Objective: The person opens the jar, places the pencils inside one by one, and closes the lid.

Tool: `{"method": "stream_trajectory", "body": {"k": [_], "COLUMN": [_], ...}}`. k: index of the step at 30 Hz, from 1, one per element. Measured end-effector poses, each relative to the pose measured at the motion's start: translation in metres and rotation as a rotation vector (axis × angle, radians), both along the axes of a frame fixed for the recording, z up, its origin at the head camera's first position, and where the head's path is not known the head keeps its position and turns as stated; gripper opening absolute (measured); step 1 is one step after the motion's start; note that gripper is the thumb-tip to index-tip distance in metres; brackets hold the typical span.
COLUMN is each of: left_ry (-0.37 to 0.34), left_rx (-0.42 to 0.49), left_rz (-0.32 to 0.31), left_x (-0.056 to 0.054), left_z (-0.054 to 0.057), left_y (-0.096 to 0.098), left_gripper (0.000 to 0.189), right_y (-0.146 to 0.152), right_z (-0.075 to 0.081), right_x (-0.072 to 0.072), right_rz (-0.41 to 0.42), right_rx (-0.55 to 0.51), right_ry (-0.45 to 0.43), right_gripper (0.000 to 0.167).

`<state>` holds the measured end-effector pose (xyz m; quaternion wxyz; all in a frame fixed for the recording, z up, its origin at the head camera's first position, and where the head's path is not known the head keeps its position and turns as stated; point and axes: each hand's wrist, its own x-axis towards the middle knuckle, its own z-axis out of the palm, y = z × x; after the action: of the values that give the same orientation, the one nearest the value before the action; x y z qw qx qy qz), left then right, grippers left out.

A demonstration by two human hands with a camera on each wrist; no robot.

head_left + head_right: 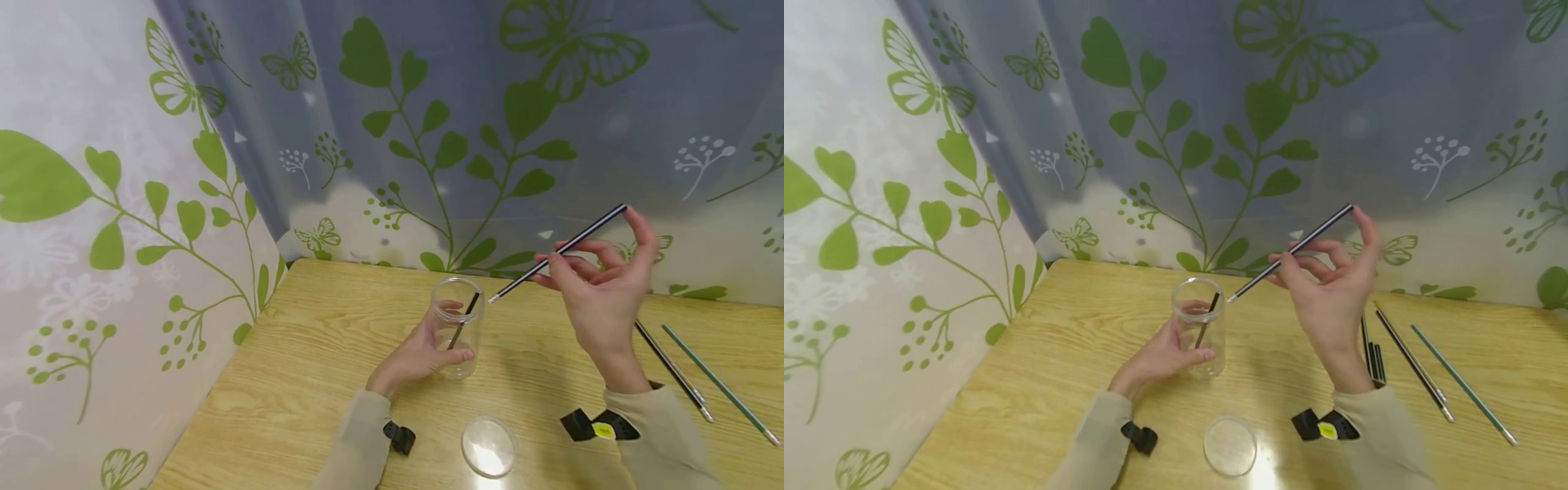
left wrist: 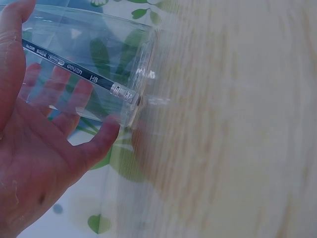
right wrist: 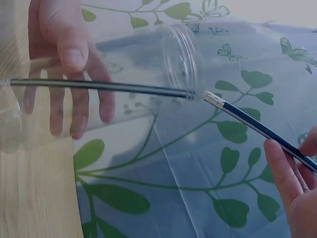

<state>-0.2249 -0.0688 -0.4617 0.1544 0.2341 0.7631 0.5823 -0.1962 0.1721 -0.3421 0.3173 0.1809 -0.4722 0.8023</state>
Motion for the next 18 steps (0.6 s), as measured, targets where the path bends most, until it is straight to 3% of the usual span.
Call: {"method": "stream_trajectory", "body": {"k": [6,11,18], "left_ry": [0.001,-0.01,-0.006], "left_rx": [0.013,0.022,0.014], "left_rz": [-0.012,-0.012,-0.006], "left_x": [0.001,0.001,0.001], "left_z": [0.001,0.001,0.002], "left_y": [0.0,0.001,0.001], "left_gripper": [0.078,0.08,0.077], "right_y": [-0.007,-0.008,-0.014], "right_z": [0.002,0.005,0.008], "right_x": [0.0,0.0,0.0], "right_rz": [-0.044,-0.068,-0.057], "right_rx": [0.039,0.001,0.003], "right_ry": [-0.01,-0.005,0.006], "right_gripper": [0.086,0.086,0.087]}}
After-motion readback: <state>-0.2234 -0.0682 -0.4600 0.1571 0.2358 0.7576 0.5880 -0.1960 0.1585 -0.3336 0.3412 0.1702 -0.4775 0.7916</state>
